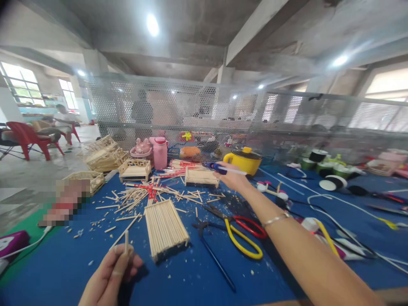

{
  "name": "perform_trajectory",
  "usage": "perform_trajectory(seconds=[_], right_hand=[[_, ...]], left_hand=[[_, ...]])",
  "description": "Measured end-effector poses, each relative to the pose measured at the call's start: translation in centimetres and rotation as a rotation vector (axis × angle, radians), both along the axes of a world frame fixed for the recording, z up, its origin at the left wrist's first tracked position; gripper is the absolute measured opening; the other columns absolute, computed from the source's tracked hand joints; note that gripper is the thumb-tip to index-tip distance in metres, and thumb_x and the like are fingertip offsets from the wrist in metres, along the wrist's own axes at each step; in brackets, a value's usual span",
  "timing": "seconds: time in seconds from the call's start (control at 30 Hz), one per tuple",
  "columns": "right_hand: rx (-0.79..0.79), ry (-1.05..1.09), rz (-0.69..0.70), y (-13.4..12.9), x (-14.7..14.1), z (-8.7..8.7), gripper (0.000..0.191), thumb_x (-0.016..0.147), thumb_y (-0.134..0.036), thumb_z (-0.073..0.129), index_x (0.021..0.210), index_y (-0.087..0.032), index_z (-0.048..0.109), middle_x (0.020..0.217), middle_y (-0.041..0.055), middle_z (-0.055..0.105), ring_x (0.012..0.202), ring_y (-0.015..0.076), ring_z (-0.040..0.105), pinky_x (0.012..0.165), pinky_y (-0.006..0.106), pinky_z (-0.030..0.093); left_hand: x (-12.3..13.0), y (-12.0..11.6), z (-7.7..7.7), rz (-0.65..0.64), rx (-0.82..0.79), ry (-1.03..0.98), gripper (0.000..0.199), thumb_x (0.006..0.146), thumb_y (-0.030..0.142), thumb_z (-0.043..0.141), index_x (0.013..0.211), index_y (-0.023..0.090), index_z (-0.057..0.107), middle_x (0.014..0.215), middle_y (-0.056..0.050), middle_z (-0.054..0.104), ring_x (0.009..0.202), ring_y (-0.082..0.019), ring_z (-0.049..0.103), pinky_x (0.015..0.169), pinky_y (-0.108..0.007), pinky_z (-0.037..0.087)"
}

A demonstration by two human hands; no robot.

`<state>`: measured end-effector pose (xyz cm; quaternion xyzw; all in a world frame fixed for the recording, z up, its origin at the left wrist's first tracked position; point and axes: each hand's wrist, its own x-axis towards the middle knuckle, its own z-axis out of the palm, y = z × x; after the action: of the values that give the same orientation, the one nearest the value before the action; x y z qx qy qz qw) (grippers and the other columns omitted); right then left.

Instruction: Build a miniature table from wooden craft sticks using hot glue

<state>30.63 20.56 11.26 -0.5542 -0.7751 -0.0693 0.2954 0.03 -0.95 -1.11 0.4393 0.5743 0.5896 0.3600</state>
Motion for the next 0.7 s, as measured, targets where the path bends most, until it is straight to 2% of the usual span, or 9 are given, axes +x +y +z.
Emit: perform_trajectory(seconds=[0.1, 0.17, 0.23, 0.33, 0.47, 0.6, 0.7], right_hand=[[-0.001, 0.082, 0.047, -6.4, -0.3, 1.0, 0.030, 0.081, -0.040, 0.060, 0.103, -0.022, 0.068, 0.095, 0.0048, 0.073, 0.089, 0.0276, 0.067, 0.077, 0.040, 0.054], [-0.054, 0.077, 0.056, -11.2, -0.9, 1.2, 0.028, 0.080, -0.045, 0.061, 0.097, -0.024, 0.071, 0.085, 0.0033, 0.074, 0.082, 0.0278, 0.068, 0.073, 0.040, 0.055], [-0.111, 0.042, 0.105, -15.4, -1.7, 0.8, 0.028, 0.082, -0.048, 0.058, 0.092, -0.026, 0.072, 0.087, 0.0032, 0.074, 0.083, 0.0276, 0.068, 0.074, 0.040, 0.055], [-0.148, 0.030, 0.138, -19.5, -2.7, -0.8, 0.030, 0.085, -0.049, 0.054, 0.093, -0.027, 0.072, 0.097, 0.0041, 0.073, 0.089, 0.0272, 0.068, 0.082, 0.041, 0.054], [-0.180, 0.009, 0.063, -21.1, -3.7, -2.7, 0.033, 0.085, -0.049, 0.053, 0.094, -0.023, 0.072, 0.096, 0.0075, 0.073, 0.092, 0.0280, 0.067, 0.084, 0.040, 0.053], [-0.283, -0.015, -0.034, -21.2, -4.7, -2.4, 0.038, 0.087, -0.049, 0.049, 0.099, -0.019, 0.069, 0.100, 0.0091, 0.071, 0.099, 0.0272, 0.064, 0.088, 0.037, 0.050], [-0.323, -0.046, -0.070, -21.2, -5.1, -2.1, 0.041, 0.087, -0.051, 0.045, 0.094, -0.018, 0.068, 0.101, 0.0102, 0.070, 0.099, 0.0273, 0.064, 0.089, 0.037, 0.048]], left_hand=[[-0.7, -0.3, 0.7, -0.081, 0.076, 0.129, 0.039, 0.086, 0.056, 0.043, 0.076, 0.021, 0.056, 0.060, 0.002, 0.053, 0.057, -0.013, 0.047, 0.057, -0.024, 0.040], [-1.2, -0.5, 0.9, -0.107, 0.073, 0.202, 0.034, 0.088, 0.051, 0.043, 0.083, 0.021, 0.057, 0.060, 0.003, 0.048, 0.056, -0.013, 0.045, 0.055, -0.023, 0.038], [-1.5, -0.5, 1.1, -0.125, 0.069, 0.215, 0.032, 0.091, 0.047, 0.040, 0.100, 0.021, 0.056, 0.063, 0.003, 0.048, 0.058, -0.013, 0.045, 0.056, -0.024, 0.038], [-1.5, -0.4, 1.0, -0.154, 0.091, 0.206, 0.033, 0.091, 0.044, 0.039, 0.108, 0.020, 0.054, 0.065, 0.003, 0.049, 0.059, -0.013, 0.046, 0.058, -0.024, 0.039], [-1.5, -0.2, 0.8, -0.178, 0.108, 0.209, 0.032, 0.091, 0.044, 0.039, 0.105, 0.020, 0.055, 0.067, 0.003, 0.050, 0.060, -0.013, 0.046, 0.060, -0.025, 0.039], [-1.7, -0.2, 0.5, -0.211, 0.085, 0.222, 0.031, 0.092, 0.044, 0.037, 0.104, 0.021, 0.054, 0.068, 0.003, 0.049, 0.062, -0.013, 0.046, 0.062, -0.025, 0.038], [-1.7, -0.3, 0.5, -0.219, 0.079, 0.224, 0.029, 0.093, 0.044, 0.037, 0.103, 0.023, 0.054, 0.069, 0.003, 0.050, 0.063, -0.013, 0.046, 0.062, -0.025, 0.038]])
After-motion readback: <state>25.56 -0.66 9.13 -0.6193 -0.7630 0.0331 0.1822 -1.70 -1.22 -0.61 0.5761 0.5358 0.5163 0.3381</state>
